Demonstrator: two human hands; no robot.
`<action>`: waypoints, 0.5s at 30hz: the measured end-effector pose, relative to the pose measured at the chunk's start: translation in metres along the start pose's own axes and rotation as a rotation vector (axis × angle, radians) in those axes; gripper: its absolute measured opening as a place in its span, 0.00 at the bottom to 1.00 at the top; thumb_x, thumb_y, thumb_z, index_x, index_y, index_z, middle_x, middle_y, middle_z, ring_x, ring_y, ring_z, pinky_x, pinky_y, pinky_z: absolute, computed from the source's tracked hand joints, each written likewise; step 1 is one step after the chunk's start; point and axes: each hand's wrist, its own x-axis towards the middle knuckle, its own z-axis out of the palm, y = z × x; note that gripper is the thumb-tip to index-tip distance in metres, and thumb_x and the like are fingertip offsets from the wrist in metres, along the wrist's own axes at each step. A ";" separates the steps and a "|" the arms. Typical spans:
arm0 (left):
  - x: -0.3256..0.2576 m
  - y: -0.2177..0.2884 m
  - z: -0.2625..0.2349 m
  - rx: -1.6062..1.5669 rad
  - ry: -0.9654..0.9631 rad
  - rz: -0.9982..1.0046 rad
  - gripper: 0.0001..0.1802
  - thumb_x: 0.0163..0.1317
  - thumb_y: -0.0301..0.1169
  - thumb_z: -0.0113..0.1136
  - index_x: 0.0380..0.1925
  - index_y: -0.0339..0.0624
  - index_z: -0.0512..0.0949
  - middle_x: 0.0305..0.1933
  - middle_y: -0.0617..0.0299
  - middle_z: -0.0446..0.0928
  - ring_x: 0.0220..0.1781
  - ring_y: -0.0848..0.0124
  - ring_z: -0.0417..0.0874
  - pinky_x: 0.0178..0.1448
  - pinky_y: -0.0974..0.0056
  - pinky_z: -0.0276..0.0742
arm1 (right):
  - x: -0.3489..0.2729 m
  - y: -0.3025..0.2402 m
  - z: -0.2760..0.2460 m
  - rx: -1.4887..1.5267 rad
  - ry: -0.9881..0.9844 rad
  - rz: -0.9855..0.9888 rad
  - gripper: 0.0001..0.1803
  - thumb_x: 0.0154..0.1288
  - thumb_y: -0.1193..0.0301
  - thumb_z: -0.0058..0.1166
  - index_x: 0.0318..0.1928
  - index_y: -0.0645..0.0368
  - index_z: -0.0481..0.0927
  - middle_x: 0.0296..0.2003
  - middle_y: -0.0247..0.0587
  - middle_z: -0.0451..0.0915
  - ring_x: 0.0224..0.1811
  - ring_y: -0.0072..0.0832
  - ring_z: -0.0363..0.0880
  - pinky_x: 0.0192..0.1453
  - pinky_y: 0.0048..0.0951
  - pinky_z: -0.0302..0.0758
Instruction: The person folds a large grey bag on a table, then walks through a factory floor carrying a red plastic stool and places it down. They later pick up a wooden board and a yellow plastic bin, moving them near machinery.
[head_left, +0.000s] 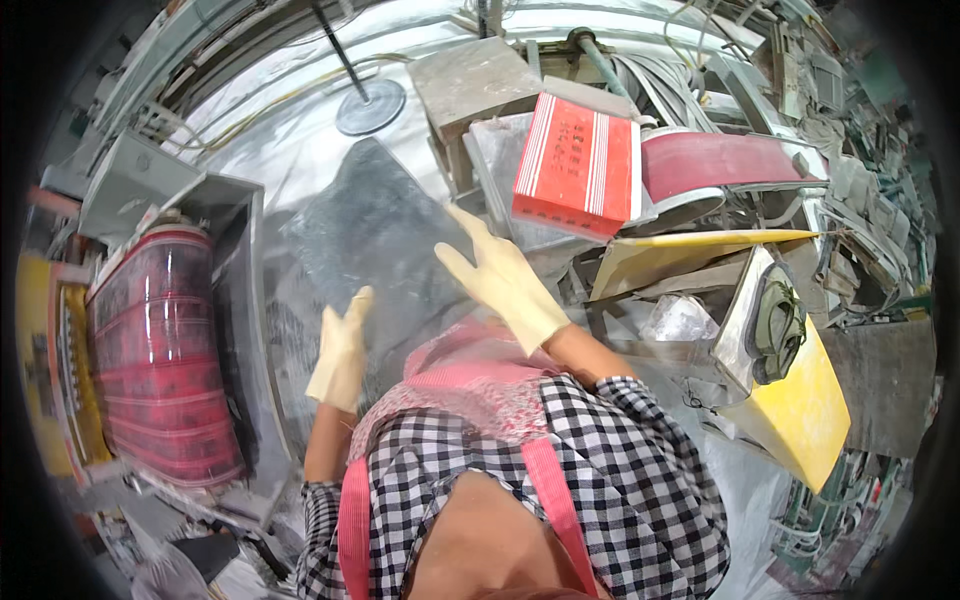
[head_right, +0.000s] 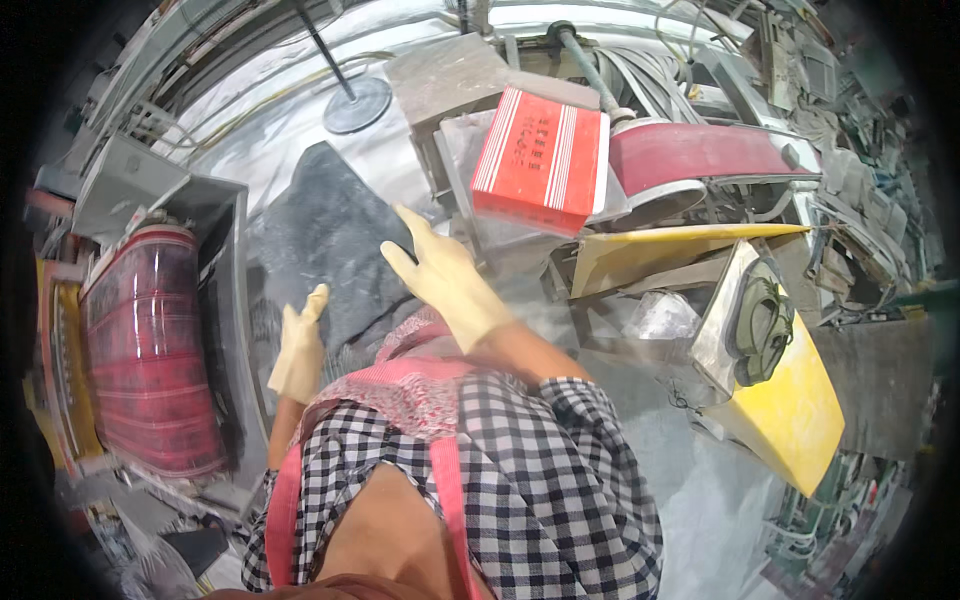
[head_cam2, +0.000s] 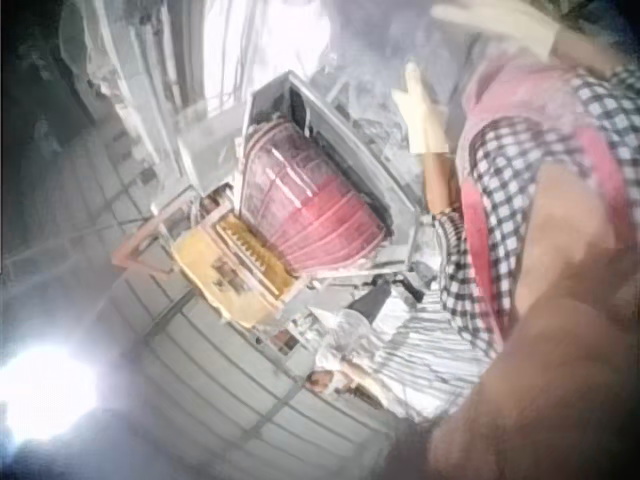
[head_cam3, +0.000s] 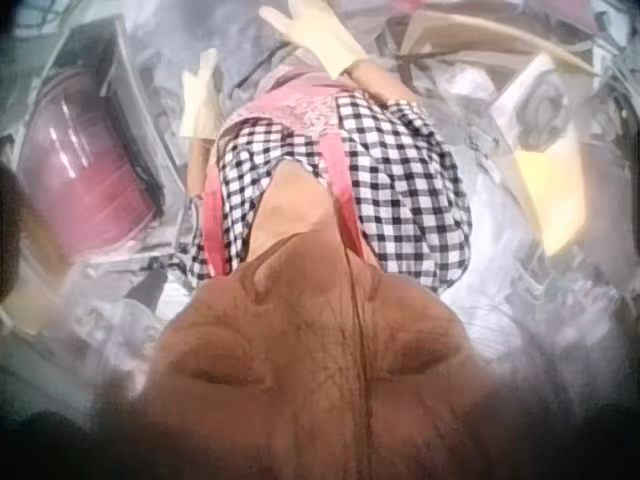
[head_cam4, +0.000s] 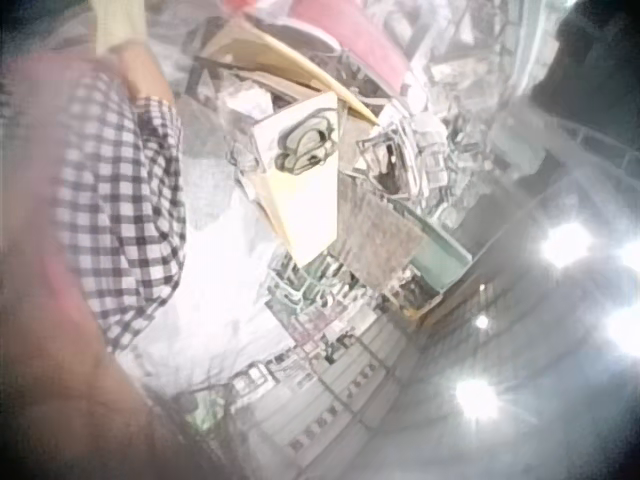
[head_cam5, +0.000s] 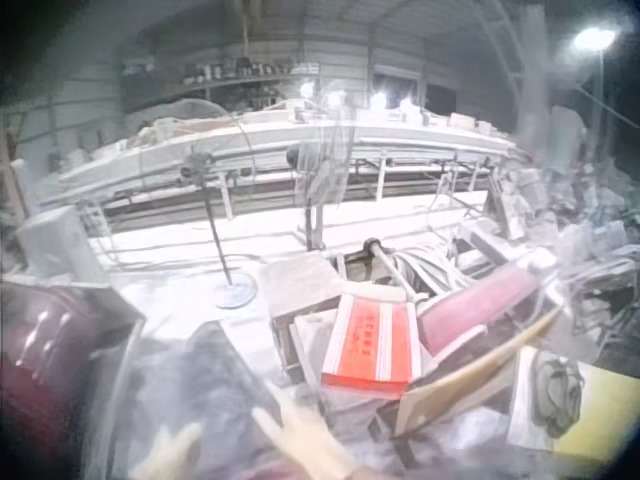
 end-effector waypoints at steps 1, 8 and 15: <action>0.014 -0.014 0.005 -0.324 0.002 -0.107 0.34 0.66 0.41 0.68 0.63 0.27 0.71 0.63 0.44 0.78 0.62 0.59 0.81 0.66 0.58 0.74 | 0.005 0.003 -0.004 0.024 0.005 -0.057 0.35 0.73 0.55 0.55 0.73 0.57 0.66 0.55 0.64 0.82 0.55 0.52 0.84 0.61 0.44 0.77; 0.253 -0.001 0.050 -0.639 -0.160 -0.066 0.33 0.66 0.41 0.69 0.63 0.28 0.72 0.59 0.50 0.78 0.56 0.59 0.83 0.59 0.57 0.81 | -0.011 0.001 -0.081 0.440 0.575 0.185 0.21 0.82 0.69 0.41 0.66 0.66 0.74 0.38 0.47 0.88 0.39 0.28 0.88 0.49 0.28 0.83; 0.450 0.026 0.200 -0.683 -0.685 -0.015 0.32 0.72 0.46 0.63 0.60 0.25 0.75 0.57 0.52 0.81 0.56 0.60 0.84 0.59 0.61 0.82 | -0.029 0.035 -0.070 0.378 1.241 0.325 0.24 0.81 0.59 0.48 0.59 0.69 0.79 0.25 0.44 0.85 0.25 0.25 0.83 0.30 0.25 0.79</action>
